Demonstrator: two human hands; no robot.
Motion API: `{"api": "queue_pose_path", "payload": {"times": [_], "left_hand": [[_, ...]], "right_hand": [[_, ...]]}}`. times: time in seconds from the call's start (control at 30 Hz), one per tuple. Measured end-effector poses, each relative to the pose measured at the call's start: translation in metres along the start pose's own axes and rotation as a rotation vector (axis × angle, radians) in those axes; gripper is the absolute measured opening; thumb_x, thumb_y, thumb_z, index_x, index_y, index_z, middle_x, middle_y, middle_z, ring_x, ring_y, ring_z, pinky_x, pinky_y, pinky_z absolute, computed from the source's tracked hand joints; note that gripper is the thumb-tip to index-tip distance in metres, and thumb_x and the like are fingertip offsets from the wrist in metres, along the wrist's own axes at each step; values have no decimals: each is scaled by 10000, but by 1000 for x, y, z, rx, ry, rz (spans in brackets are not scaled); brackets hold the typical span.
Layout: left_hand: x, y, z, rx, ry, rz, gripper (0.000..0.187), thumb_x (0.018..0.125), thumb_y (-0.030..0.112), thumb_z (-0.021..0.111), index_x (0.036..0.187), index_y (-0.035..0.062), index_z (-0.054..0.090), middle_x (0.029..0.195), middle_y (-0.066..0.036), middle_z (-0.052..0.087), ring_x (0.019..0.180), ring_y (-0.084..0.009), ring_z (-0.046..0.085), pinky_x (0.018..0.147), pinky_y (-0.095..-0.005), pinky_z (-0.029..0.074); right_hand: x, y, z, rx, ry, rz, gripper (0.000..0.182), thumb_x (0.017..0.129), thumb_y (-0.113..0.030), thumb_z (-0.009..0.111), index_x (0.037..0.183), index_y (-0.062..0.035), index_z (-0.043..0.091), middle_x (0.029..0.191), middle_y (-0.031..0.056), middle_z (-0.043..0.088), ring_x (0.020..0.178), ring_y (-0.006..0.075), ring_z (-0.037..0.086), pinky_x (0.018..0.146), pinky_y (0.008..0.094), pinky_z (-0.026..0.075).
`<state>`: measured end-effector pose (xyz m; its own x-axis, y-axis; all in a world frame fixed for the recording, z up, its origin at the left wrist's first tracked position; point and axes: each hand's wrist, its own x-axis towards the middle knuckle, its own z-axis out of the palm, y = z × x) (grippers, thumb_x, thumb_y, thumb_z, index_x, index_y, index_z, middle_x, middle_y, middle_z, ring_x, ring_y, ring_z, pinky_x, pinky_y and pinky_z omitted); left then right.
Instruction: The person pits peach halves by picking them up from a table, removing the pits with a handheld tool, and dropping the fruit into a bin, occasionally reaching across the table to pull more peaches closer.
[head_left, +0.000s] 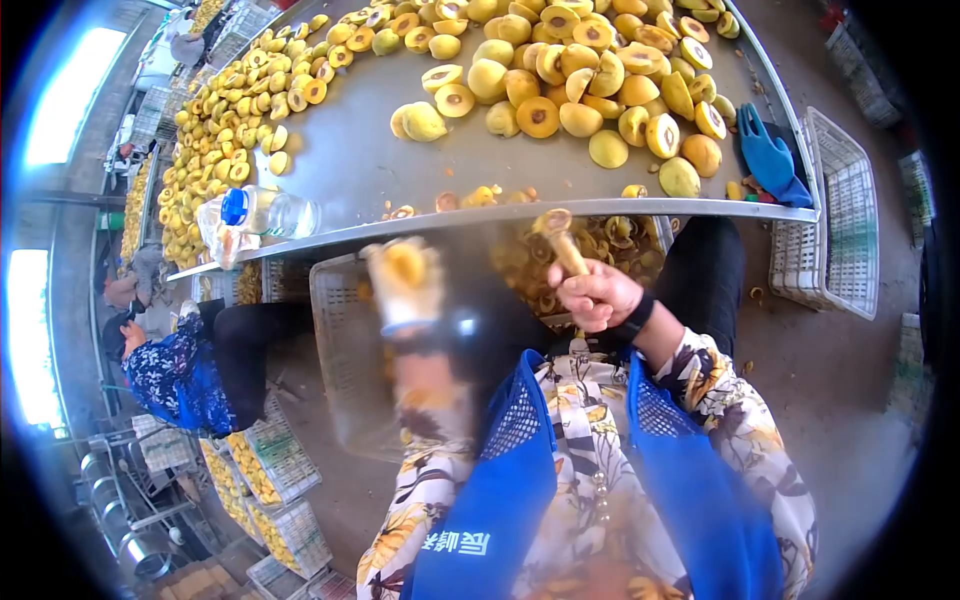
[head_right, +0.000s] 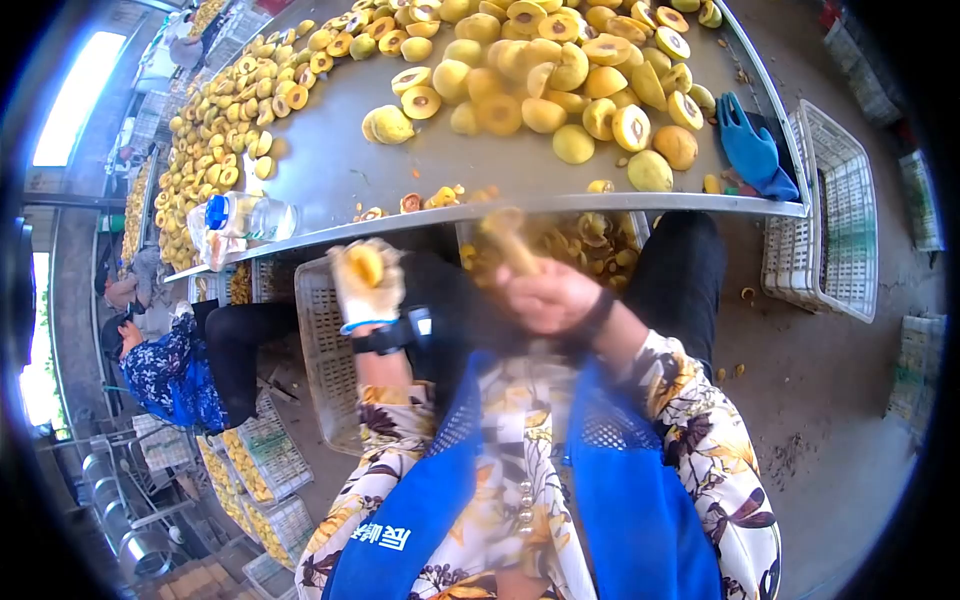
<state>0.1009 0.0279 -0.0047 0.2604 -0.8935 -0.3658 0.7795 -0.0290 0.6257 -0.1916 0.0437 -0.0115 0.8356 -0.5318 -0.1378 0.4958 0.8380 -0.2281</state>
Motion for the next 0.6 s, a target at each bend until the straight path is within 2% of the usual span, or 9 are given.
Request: {"api": "queue_pose_path", "payload": {"times": [0.03, 0.1, 0.17, 0.2, 0.3, 0.33, 0.43, 0.5, 0.6], "left_hand": [[5, 22, -22, 140, -17, 145, 291, 871, 431, 565, 818, 147, 601, 793, -60, 612, 678, -212, 585, 596, -328, 492], [21, 60, -54, 1127, 425, 389, 308, 830, 410, 621, 921, 118, 658, 927, -91, 638, 810, -231, 610, 707, -365, 491], [20, 84, -28, 1959, 529, 706, 385, 809, 399, 617, 994, 66, 666, 1077, -118, 609, 912, -260, 600, 758, -357, 484], [23, 87, -2, 1922, 554, 666, 422, 767, 385, 643, 1048, 69, 640, 1162, -158, 567, 975, -307, 581, 835, -386, 460], [73, 76, 56, 1934, 216, 906, 443, 756, 349, 640, 1121, 101, 600, 1172, -175, 553, 1065, -329, 533, 885, -392, 440], [92, 63, 79, 1972, 153, 940, 444, 751, 328, 640, 1128, 98, 588, 1170, -178, 548, 1068, -338, 530, 890, -397, 440], [149, 22, 128, 2143, 63, 659, 536, 711, 389, 673, 1182, 173, 539, 1168, -170, 505, 1098, -347, 503, 939, -405, 416], [188, -3, 118, 2261, -99, 693, 586, 653, 395, 719, 1171, 185, 542, 1175, -171, 479, 1110, -335, 486, 928, -415, 420], [188, -23, 136, 2274, 157, 577, 658, 591, 326, 782, 1187, 184, 543, 1146, -154, 521, 1095, -308, 507, 915, -409, 435]], "right_hand": [[-4, -9, 6, -298, 196, 9, 127, 899, -90, 495, 1010, -28, 502, 597, 5, 470, 361, 54, 382, 326, 203, 345], [-4, -9, -15, -1027, 497, 130, 172, 863, -142, 545, 963, -3, 534, 648, 89, 579, 438, 184, 531, 420, 310, 455], [-11, 0, -27, -2197, 652, -183, 249, 783, -179, 612, 929, 15, 558, 746, 193, 629, 625, 321, 614, 599, 415, 502], [-4, 0, -49, -2095, 675, 79, 293, 720, -181, 640, 929, 11, 568, 766, 235, 611, 758, 395, 595, 714, 460, 478], [11, 14, -52, -1916, 762, -15, 317, 724, -220, 662, 925, -9, 539, 740, 225, 603, 748, 402, 590, 659, 458, 480], [10, 9, -35, -1955, 606, -86, 338, 723, -237, 675, 924, -15, 519, 733, 227, 596, 730, 401, 590, 644, 456, 481], [6, 21, -37, -2016, 624, -276, 306, 732, -234, 673, 860, -24, 492, 707, 224, 585, 632, 403, 581, 574, 453, 477], [-2, 15, -35, -1982, 566, -207, 292, 740, -230, 664, 843, -28, 480, 669, 216, 578, 612, 403, 576, 550, 460, 468], [-13, 10, -36, -1971, 660, -154, 298, 746, -229, 657, 863, -30, 469, 628, 209, 568, 629, 402, 578, 552, 476, 458]]}}
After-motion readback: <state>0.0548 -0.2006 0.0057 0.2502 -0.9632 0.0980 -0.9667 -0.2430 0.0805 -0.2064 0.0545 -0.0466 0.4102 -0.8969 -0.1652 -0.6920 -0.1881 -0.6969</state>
